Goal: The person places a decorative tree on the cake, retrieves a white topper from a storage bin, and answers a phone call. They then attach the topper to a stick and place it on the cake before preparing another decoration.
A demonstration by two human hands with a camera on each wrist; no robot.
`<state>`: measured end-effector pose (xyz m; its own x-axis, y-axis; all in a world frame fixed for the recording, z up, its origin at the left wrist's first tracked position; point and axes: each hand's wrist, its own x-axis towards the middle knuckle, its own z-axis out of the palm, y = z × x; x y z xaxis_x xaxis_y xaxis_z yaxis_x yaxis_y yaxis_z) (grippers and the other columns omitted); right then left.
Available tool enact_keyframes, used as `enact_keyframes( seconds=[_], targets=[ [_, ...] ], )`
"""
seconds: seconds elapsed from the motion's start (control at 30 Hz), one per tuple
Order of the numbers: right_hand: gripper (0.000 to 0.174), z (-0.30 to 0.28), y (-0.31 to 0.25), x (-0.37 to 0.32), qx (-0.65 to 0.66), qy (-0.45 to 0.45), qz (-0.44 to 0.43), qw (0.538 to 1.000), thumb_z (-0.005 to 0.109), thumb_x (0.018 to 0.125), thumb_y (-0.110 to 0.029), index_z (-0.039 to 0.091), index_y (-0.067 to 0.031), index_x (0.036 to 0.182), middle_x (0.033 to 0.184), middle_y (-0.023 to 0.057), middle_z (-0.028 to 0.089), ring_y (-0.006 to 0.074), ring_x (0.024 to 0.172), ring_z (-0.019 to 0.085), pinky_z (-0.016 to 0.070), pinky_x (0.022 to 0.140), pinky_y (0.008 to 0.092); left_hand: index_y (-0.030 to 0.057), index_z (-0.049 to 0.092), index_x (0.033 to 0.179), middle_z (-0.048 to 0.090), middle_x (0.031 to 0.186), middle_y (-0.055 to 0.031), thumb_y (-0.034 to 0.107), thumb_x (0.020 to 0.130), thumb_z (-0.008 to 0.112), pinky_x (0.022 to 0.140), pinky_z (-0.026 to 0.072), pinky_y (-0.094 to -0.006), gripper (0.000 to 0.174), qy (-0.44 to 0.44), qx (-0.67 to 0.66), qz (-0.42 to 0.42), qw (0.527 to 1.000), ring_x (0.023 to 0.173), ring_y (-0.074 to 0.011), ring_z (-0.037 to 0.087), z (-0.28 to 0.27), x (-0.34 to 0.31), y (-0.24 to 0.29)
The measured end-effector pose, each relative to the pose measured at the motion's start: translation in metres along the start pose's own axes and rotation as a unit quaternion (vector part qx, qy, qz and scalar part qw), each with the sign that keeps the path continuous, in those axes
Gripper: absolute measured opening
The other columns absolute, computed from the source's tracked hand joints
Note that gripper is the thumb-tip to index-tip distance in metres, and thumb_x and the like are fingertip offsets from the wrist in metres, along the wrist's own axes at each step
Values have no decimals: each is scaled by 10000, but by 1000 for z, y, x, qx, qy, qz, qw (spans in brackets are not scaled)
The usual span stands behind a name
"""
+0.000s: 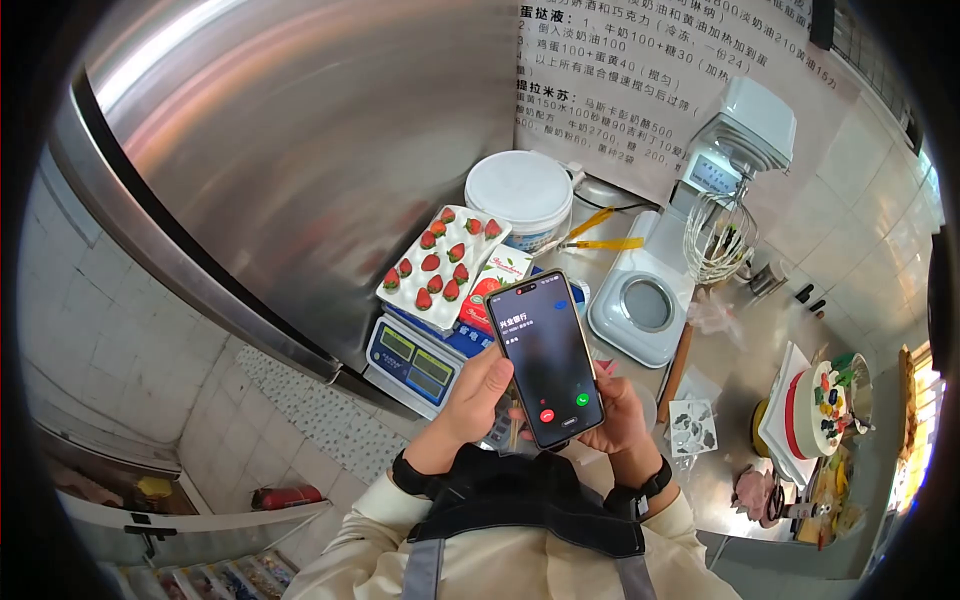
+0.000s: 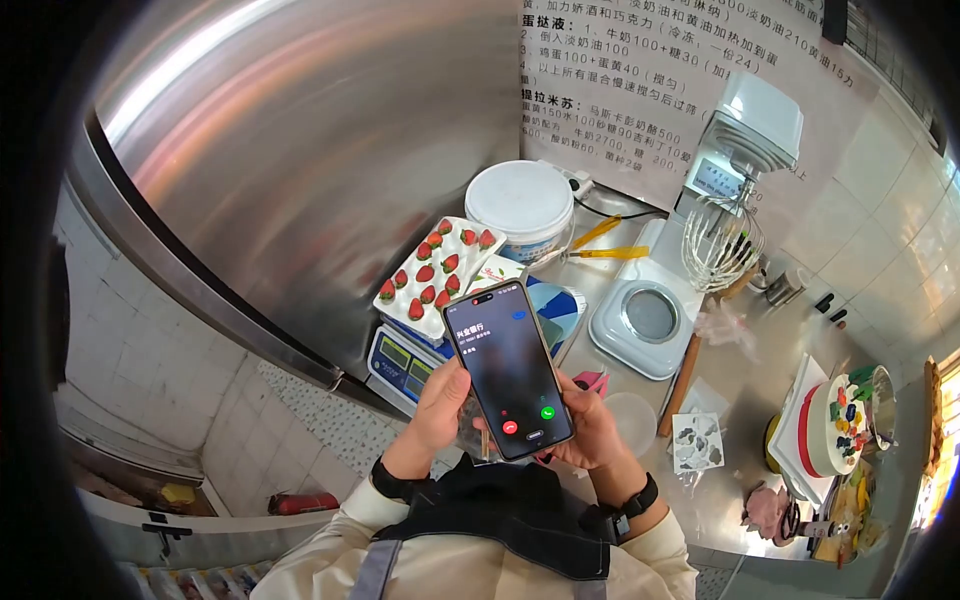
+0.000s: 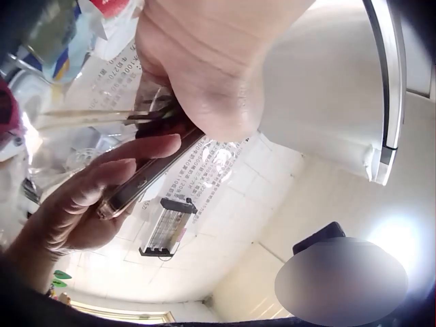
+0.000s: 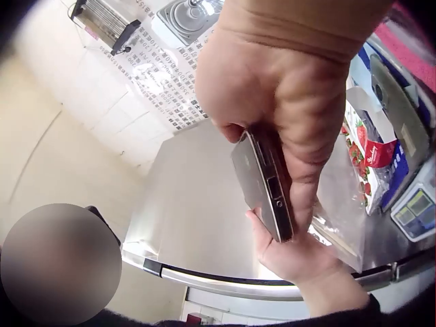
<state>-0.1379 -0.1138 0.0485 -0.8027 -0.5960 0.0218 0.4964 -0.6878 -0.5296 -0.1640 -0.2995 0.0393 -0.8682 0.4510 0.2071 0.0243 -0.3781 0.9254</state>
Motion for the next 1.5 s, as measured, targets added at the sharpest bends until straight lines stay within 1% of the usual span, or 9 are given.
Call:
enact_keyframes(
  seconds=[0.13, 0.23, 0.43, 0.67, 0.83, 0.97, 1.17, 1.33, 1.5],
  targets=[
    [684, 2, -3, -3, -36, -8, -1, 999, 458, 860, -369, 161, -37, 1379, 1330, 255, 340, 536, 1122, 400, 420, 881, 581, -23, 474, 1140, 573, 978, -51, 356, 964, 322, 765, 411, -229, 444, 5, 26, 7, 1000, 865, -95, 521, -3, 1, -3],
    [658, 5, 0, -1, 11, -34, -26, 999, 428, 846, -266, 138, -29, 1387, 1315, 243, 369, 423, 1133, 463, 443, 921, 469, -21, 478, 1125, 578, 931, -41, 360, 963, 324, 704, 415, -205, 442, 9, 17, 5, 1000, 803, -75, 522, 0, 2, -5],
    [671, -7, 2, -3, -53, -15, -33, 998, 439, 866, -362, 151, -46, 1383, 1323, 241, 355, 451, 1127, 452, 439, 884, 554, -17, 483, 1102, 568, 852, -36, 353, 964, 319, 594, 400, -185, 428, 13, 17, 20, 1000, 676, -52, 498, 0, 2, -9],
    [709, -5, 2, -10, -41, 40, -70, 996, 479, 855, -380, 164, -16, 1376, 1337, 205, 352, 357, 1149, 470, 440, 919, 480, -12, 478, 1080, 558, 786, -36, 327, 967, 313, 492, 372, -166, 394, 24, -10, 5, 1000, 549, -41, 474, 13, 7, -5],
    [729, 0, -6, -17, -287, 129, -84, 945, 668, 795, -181, 232, 18, 1344, 1279, 105, 404, 166, 1175, 393, 305, 988, 302, -34, 488, 1110, 580, 928, -93, 295, 966, 309, 698, 428, -245, 401, 51, 80, 34, 995, 777, -135, 552, 12, 12, -17],
    [772, 6, -12, -18, -348, 144, -69, 924, 724, 740, -120, 249, 17, 1333, 1265, 100, 411, 154, 1167, 389, 285, 995, 297, -40, 502, 1132, 564, 1063, -131, 280, 962, 305, 856, 391, -307, 413, 34, 173, 76, 981, 967, -222, 535, 13, 15, -16],
    [700, 5, -5, -15, -420, 175, -85, 886, 739, 722, -110, 338, 0, 1285, 1150, 60, 491, 126, 1074, 450, 370, 917, 273, -31, 508, 1121, 568, 1034, -173, 265, 956, 304, 823, 408, -327, 395, 20, 231, 90, 969, 941, -290, 556, 10, 17, -16],
    [446, -7, 3, -9, -366, 256, -79, 891, 567, 883, -223, 404, 25, 1215, 1071, 75, 519, 111, 1004, 461, 381, 871, 277, -39, 505, 1118, 568, 1029, -190, 262, 955, 307, 822, 408, -335, 395, 19, 241, 80, 967, 945, -314, 556, 9, 16, -18],
    [578, -19, 6, -16, -324, 211, -121, 914, 372, 923, -443, 351, 5, 1287, 1137, 117, 520, 172, 1044, 498, 403, 876, 278, -46, 502, 1121, 562, 1055, -186, 260, 958, 303, 845, 396, -332, 401, 17, 243, 76, 967, 970, -299, 548, 8, 16, -18]
  ],
)
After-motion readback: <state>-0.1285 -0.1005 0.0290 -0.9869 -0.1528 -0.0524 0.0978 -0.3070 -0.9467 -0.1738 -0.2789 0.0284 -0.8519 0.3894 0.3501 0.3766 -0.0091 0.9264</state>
